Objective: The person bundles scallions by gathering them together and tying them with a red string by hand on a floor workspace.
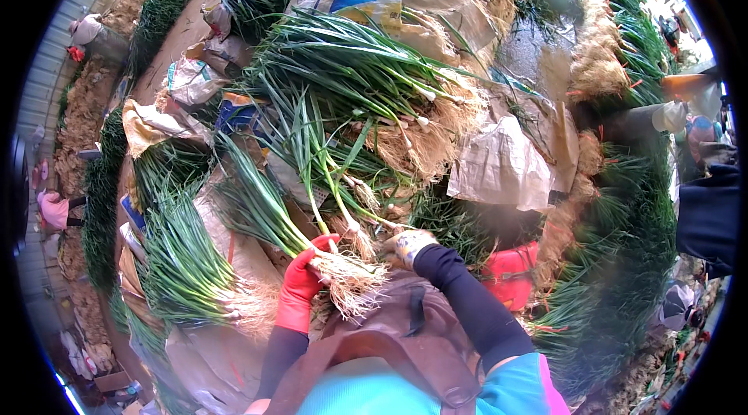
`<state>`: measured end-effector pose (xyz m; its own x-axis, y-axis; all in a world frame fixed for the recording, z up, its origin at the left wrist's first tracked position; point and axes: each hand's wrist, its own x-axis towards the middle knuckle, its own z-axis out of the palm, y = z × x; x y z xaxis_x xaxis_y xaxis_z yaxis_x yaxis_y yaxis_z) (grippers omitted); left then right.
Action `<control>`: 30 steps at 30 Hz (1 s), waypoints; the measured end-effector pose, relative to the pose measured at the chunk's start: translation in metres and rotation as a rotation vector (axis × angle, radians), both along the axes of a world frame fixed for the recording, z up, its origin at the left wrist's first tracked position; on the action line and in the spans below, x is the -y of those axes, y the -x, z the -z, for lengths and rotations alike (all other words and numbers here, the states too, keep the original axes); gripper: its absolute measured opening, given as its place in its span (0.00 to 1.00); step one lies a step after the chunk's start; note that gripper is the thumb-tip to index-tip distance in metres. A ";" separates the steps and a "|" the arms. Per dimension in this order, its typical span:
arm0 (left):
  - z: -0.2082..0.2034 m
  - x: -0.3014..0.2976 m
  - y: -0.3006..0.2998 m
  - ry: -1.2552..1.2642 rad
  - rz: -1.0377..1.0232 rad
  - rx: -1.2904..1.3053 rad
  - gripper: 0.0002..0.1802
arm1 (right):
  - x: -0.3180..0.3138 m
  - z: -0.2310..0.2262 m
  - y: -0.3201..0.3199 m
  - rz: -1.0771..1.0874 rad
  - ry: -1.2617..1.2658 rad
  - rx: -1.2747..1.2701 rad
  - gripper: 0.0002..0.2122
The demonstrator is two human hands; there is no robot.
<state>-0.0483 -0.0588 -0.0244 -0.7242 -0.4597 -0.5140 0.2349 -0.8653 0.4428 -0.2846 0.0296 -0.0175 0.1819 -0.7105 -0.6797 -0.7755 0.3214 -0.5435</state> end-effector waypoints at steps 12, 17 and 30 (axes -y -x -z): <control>0.004 0.000 -0.012 0.034 -0.180 -0.141 0.19 | 0.010 0.023 -0.024 0.140 0.458 0.413 0.15; -0.010 -0.008 0.009 -0.070 -0.382 -0.137 0.11 | 0.000 0.019 0.003 -0.039 0.350 0.048 0.19; -0.022 -0.059 -0.009 -0.137 -0.403 -0.062 0.16 | 0.104 0.009 -0.095 1.097 -0.244 1.442 0.06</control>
<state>-0.0396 0.0000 -0.0023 -0.5320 -0.6427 -0.5513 0.5890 -0.7486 0.3044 -0.1899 -0.0748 -0.0263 0.2261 -0.8193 -0.5269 0.7933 0.4688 -0.3885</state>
